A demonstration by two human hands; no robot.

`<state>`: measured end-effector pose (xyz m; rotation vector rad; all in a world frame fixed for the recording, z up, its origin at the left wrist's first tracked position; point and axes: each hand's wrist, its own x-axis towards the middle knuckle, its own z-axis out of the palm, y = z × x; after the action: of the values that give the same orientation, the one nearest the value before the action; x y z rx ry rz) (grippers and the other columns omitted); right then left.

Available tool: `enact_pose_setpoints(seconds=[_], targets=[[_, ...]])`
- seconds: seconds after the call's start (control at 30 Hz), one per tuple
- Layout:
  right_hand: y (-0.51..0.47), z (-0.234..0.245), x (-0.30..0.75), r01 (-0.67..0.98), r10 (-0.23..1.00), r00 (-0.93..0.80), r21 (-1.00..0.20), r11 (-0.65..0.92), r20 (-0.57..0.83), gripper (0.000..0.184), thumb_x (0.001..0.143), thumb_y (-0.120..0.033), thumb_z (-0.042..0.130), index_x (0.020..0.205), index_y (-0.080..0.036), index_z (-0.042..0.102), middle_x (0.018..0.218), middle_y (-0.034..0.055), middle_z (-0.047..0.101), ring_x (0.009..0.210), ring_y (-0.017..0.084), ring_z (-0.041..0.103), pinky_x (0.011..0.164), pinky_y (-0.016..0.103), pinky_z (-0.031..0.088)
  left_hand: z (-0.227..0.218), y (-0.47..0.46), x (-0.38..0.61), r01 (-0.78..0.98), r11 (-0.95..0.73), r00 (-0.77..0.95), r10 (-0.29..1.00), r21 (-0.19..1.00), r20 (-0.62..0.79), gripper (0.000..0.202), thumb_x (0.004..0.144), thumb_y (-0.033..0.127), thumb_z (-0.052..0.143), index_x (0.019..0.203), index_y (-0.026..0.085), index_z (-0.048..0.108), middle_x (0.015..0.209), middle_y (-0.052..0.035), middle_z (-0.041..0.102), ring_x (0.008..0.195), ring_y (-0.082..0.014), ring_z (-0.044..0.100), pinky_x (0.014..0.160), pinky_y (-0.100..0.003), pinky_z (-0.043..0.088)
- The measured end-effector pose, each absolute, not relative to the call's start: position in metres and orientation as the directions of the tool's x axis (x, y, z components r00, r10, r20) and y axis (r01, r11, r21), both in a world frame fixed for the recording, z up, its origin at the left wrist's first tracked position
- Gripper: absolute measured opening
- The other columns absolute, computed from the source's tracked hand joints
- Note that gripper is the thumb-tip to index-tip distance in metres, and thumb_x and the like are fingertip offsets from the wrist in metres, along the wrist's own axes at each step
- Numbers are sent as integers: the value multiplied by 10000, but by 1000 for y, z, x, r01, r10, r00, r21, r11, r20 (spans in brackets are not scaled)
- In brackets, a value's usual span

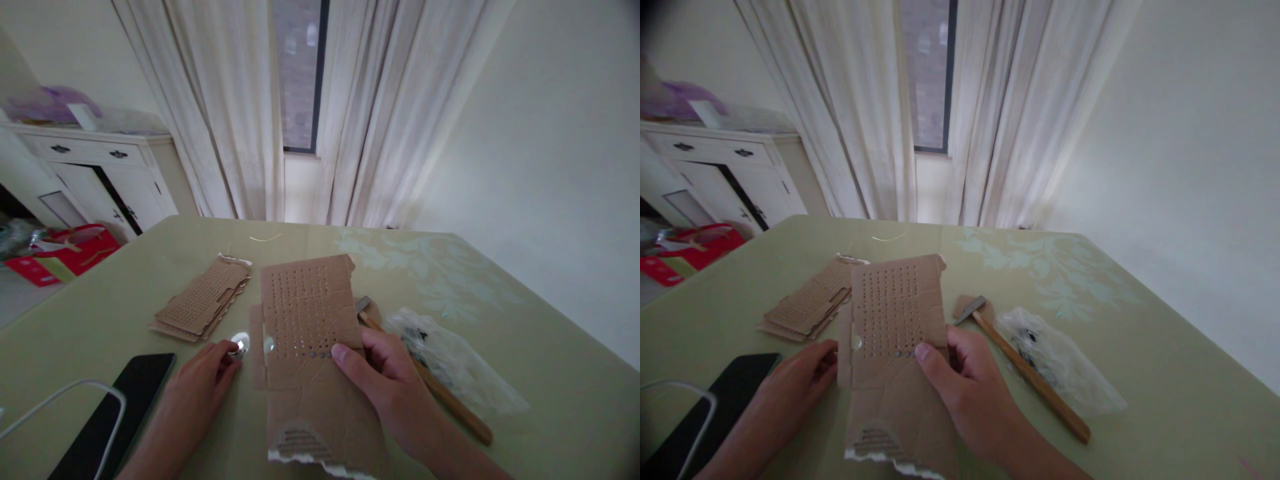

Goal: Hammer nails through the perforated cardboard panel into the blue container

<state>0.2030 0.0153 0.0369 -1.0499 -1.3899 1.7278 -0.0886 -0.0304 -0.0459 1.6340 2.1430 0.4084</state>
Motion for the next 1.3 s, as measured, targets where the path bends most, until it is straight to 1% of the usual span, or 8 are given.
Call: enact_pose_setpoints(seconds=[0.17,0.27,0.5,0.67,0.87,1.0,1.17,1.3], targets=[[14,37,204,16,888,-428,-983,-182,-171,558,889,-716,813,982,-166,788,893,61,731,784,201,641,666,290,489,-51,-31,-96,853,279,-271,959,441,-83,439,1006,382,349,1172,205,716,1184,-147,819,1078,-314,788,959,-446,564],[14,36,204,13,890,-420,-982,-189,-177,563,884,-718,816,1008,-169,797,901,62,740,794,204,643,676,294,497,-56,-32,-104,871,282,-289,956,403,-47,482,1045,374,301,1148,219,746,1250,-140,806,1098,-321,788,928,-444,571],[14,34,205,19,885,-432,-983,-182,-173,575,880,-736,813,996,-173,796,883,55,728,794,206,646,671,295,494,-62,-30,-111,885,271,-260,962,379,-82,444,1037,372,297,1021,242,721,1125,-116,747,1009,-317,769,871,-448,545],[13,37,205,22,888,-424,-982,-189,-180,588,861,-750,821,1001,-179,797,910,64,740,823,222,662,695,313,510,-58,-30,-112,861,211,-246,969,463,14,371,1022,427,351,977,250,673,1083,-113,742,1003,-323,740,930,-479,524],[13,34,206,4,888,-425,-981,-193,-176,572,872,-738,823,1010,-182,799,900,55,733,801,208,651,682,301,498,-45,-30,-107,777,214,-335,937,592,101,401,962,551,440,1045,255,698,1078,-89,761,933,-301,740,881,-448,552],[14,34,205,-5,885,-434,-982,-190,-169,574,880,-739,817,994,-177,802,902,61,741,801,204,646,673,290,495,-43,-31,-110,785,231,-341,936,574,91,427,900,538,478,1028,234,748,1060,-101,752,907,-306,748,875,-461,571],[14,36,205,16,885,-432,-983,-182,-170,565,880,-730,818,983,-175,799,882,59,736,810,214,660,676,294,510,-45,-30,-114,833,261,-317,948,489,35,525,947,549,373,966,234,793,1072,-130,769,1033,-356,760,960,-512,546],[13,36,205,20,890,-421,-982,-186,-177,588,868,-746,821,1015,-177,811,902,62,750,803,206,655,673,288,508,-45,-30,-112,845,269,-332,942,463,57,522,969,493,339,1042,234,787,1150,-140,792,1065,-338,768,973,-480,550]])
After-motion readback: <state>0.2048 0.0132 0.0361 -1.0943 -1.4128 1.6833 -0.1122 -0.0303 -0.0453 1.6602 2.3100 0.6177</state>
